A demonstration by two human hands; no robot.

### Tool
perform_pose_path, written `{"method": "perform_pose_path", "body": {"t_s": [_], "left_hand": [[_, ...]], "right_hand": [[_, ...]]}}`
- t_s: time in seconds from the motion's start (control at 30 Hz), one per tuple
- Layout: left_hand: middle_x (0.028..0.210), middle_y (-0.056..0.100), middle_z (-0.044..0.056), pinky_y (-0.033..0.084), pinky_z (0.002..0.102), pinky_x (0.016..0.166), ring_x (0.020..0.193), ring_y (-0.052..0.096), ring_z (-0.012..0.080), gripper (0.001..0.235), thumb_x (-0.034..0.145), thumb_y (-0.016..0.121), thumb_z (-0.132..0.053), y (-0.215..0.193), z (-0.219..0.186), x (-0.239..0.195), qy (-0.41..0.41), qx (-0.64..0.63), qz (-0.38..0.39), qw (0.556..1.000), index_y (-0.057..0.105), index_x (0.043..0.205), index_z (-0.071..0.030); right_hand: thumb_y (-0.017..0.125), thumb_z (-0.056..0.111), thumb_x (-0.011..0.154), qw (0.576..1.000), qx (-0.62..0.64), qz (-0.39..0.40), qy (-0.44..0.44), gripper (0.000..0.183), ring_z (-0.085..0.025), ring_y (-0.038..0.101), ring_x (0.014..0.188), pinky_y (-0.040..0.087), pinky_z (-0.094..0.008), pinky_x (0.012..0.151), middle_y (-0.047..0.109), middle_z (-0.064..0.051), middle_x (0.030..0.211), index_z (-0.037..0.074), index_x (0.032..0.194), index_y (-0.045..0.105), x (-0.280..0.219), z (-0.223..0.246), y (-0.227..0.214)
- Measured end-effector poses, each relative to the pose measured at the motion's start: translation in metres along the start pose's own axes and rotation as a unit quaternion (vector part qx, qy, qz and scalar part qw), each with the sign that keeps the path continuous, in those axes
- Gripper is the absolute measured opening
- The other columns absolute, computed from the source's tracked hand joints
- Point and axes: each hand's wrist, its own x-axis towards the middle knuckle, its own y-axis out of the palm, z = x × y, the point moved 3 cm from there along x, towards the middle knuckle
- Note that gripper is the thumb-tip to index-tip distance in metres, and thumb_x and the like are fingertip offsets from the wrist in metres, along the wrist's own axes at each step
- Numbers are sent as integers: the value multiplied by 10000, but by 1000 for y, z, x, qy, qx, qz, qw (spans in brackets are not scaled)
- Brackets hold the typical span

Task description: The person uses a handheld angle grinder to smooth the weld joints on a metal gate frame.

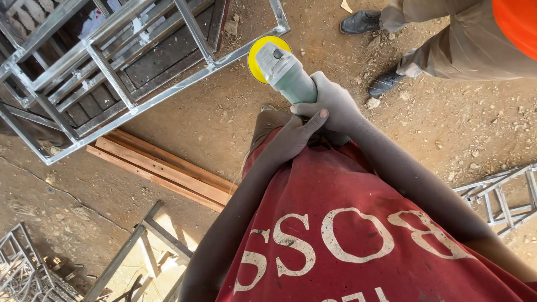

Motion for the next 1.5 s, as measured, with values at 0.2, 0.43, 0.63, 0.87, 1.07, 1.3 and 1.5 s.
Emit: {"method": "perform_pose_path", "body": {"t_s": [0.2, 0.43, 0.63, 0.87, 1.07, 1.3, 1.5], "left_hand": [[1536, 392, 307, 271, 583, 1235, 1471, 349, 362, 820, 1005, 641, -451, -1, 2, -2, 15, -12, -30, 999, 284, 1522, 74], [1496, 423, 337, 300, 567, 1216, 1443, 388, 384, 876, 972, 663, -488, -2, 3, -4, -11, 3, -58, 998, 306, 1494, 117], [1502, 426, 320, 315, 553, 1211, 1441, 392, 351, 874, 974, 651, -493, 1, -7, -9, -34, 24, -50, 998, 303, 1509, 103], [1475, 454, 290, 341, 556, 1198, 1419, 422, 313, 871, 995, 652, -460, 0, 6, -4, 16, -2, -17, 1000, 276, 1528, 117], [1454, 510, 199, 426, 483, 1184, 1357, 483, 244, 652, 1056, 599, -395, -2, 17, 0, 50, -87, -43, 994, 391, 1499, 35], [1497, 385, 319, 592, 455, 1003, 1219, 622, 402, 905, 971, 610, -557, -21, 16, -18, -37, -143, -211, 966, 253, 1580, 9], [1484, 447, 318, 524, 507, 1058, 1292, 567, 399, 1007, 841, 616, -657, 2, -25, -48, -40, -193, -318, 927, 312, 1542, -1]], "right_hand": [[729, 499, 741, 999, 32, -5, -4, 663, -445, 629, 1149, 476, -595, 963, 644, -193, 1139, 134, 1215, 445, 5, -3, 6], [728, 510, 752, 998, 55, -12, 2, 648, -432, 636, 1148, 480, -584, 951, 653, -187, 1140, 137, 1204, 454, -1, 2, 0], [725, 555, 763, 999, 40, -20, 8, 665, -424, 638, 1157, 480, -569, 971, 656, -175, 1145, 140, 1217, 471, -7, 3, 0], [723, 586, 778, 999, 1, -27, 23, 674, -404, 649, 1146, 496, -555, 963, 662, -163, 1141, 151, 1228, 471, -15, 3, -7], [717, 432, 846, 997, -64, -45, 12, 516, -425, 674, 1097, 537, -556, 907, 679, -137, 1089, 140, 1160, 430, -26, 35, -11], [702, 338, 821, 989, -117, -20, -86, 427, -469, 701, 982, 561, -557, 833, 664, -149, 981, 126, 1066, 423, 4, 63, 30], [678, 300, 838, 986, -79, 9, -144, 399, -520, 701, 986, 551, -582, 851, 657, -222, 987, 39, 1031, 446, 4, 81, 44]]}}
